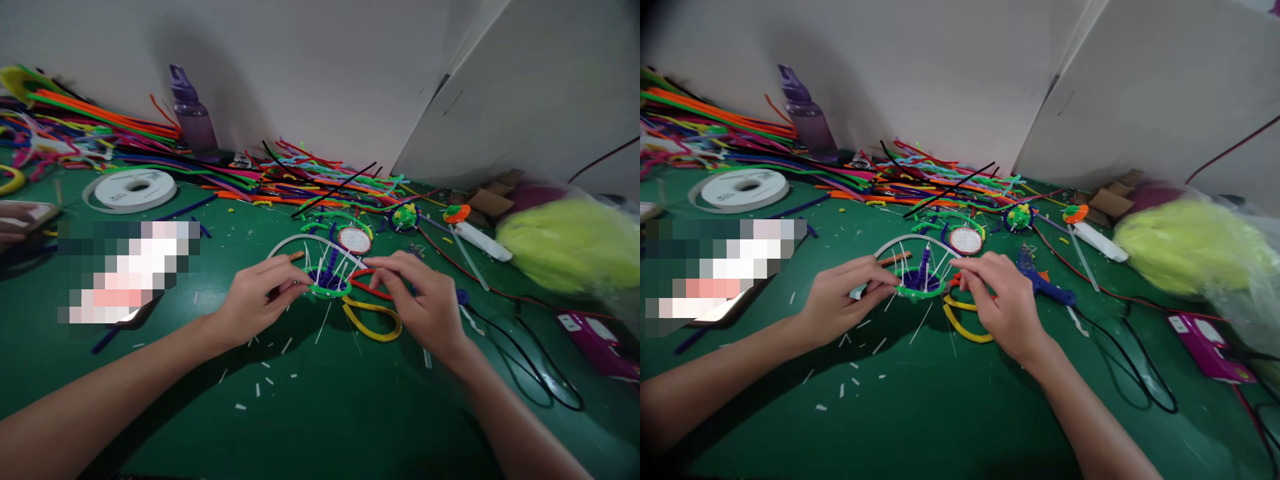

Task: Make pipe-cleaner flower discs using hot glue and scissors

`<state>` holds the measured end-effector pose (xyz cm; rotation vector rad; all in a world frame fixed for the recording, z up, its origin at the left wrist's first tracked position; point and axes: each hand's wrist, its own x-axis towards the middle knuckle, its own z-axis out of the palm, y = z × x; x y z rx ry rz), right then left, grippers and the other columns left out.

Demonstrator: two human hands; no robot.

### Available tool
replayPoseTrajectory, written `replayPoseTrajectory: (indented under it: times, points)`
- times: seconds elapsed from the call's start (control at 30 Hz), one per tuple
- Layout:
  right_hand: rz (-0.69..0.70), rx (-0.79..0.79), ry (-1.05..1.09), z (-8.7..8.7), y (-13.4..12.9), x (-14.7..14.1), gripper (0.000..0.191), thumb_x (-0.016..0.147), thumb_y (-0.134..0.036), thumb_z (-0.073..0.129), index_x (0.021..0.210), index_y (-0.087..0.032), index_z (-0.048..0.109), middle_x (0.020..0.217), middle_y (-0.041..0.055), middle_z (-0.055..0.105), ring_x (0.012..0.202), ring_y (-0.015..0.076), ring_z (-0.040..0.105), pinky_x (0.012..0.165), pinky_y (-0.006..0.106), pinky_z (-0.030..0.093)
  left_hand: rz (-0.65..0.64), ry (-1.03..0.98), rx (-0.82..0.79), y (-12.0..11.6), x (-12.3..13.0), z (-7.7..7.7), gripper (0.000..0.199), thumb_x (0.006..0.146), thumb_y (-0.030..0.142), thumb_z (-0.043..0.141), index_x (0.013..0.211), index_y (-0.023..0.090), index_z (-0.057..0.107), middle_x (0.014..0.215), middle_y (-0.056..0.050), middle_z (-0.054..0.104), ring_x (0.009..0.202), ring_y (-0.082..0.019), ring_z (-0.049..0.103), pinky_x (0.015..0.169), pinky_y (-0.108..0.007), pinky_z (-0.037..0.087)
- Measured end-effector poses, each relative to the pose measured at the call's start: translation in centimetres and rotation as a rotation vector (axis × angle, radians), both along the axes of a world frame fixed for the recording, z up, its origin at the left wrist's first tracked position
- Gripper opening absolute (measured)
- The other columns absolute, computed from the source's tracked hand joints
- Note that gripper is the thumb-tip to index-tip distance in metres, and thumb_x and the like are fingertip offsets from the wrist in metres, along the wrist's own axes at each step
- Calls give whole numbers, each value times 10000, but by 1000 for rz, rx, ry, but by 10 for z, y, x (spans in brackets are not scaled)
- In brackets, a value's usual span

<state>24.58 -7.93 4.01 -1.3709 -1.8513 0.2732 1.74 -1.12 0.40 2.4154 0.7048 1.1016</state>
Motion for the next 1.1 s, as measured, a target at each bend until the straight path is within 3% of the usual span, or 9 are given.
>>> replayPoseTrajectory:
  times: [0.13, 0.33, 1.1]
  points:
    - [66, -255, 142, -1, -6, -11, 172, 851, -213, 528, 964, -189, 655, 550, -33, 589, 477, 87, 545, 497, 204, 436, -12, 10, 51, 0, 0, 0, 107, 823, 106, 533, 842, 169, 618, 654, 22, 542, 570, -66, 472, 597, -191, 431]
    - [164, -454, 231, -2, -6, -17, 182, 841, -241, 532, 988, -184, 624, 487, -52, 538, 400, 76, 499, 431, 188, 400, -71, 36, 165, -1, 0, 0, 124, 819, 93, 536, 864, 181, 611, 706, 16, 612, 608, -68, 519, 668, -192, 472]
    - [131, -411, 139, -12, -8, -17, 118, 829, -274, 548, 813, -177, 613, 504, -36, 548, 425, 75, 506, 431, 196, 379, -65, 20, 191, -1, 0, -3, 116, 810, 94, 554, 862, 182, 610, 667, 24, 571, 633, -69, 541, 699, -185, 477]
